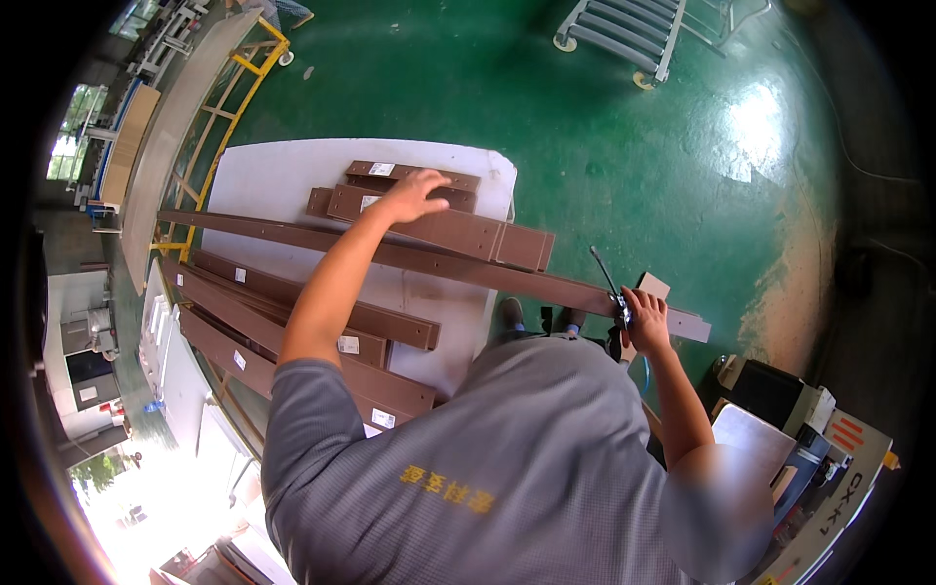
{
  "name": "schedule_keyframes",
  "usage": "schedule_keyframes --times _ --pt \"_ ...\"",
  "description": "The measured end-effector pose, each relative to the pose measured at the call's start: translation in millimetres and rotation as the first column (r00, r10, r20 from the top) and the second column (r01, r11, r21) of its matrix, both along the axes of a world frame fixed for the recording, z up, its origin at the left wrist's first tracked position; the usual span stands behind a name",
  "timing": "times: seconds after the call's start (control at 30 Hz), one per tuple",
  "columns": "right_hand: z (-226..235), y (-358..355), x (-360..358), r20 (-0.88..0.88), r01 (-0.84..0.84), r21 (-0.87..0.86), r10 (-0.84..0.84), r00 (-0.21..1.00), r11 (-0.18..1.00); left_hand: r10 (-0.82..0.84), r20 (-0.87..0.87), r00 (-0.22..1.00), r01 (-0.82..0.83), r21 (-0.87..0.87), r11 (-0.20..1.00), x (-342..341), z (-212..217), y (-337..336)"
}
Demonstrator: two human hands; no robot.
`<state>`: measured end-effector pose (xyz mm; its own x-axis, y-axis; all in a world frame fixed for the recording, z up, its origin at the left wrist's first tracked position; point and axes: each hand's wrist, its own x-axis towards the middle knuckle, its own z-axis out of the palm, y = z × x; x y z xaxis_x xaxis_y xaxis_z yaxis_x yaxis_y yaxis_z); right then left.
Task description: The person places wooden panels into an edge-banding machine, adjusts the settings on a touchscreen monitor, and retrieves the finished panels to stack them on a table.
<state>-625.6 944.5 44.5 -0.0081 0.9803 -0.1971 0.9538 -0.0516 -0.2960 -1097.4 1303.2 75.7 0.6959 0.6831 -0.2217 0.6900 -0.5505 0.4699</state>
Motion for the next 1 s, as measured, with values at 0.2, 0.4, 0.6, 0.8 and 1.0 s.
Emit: schedule_keyframes --times 0.2,0.4,0.6,0.8,1.0 --pt "5.1 3.0 -0.7 0.028 0.008 -0.05 -0.007 1.0 0.999 0.055 -0.31 0.949 -0.04 0.053 0.998 3.2 -35.1 72.6" --pt "6.8 3.3 -0.7 -0.04 0.009 -0.02 -0.01 0.999 1.0 -0.043 -0.449 0.893 -0.042 -0.177 0.983 -9.8 -35.4 82.6" --pt "10.2 5.4 -2.3 -0.021 0.011 -0.026 -0.011 1.0 1.0 -0.128 -0.521 0.844 0.087 -0.102 0.991 -13.4 -28.5 73.4" --pt "11.5 7.6 -2.0 -0.019 0.013 -0.04 -0.014 1.0 0.999 -0.137 -0.538 0.832 0.081 -0.128 0.989 -5.6 -27.3 73.9" --pt "10.6 5.9 -2.6 -0.02 0.024 -0.046 -0.025 1.0 0.999 -0.102 -0.287 0.952 0.051 -0.179 0.983 -16.1 -22.3 62.3"
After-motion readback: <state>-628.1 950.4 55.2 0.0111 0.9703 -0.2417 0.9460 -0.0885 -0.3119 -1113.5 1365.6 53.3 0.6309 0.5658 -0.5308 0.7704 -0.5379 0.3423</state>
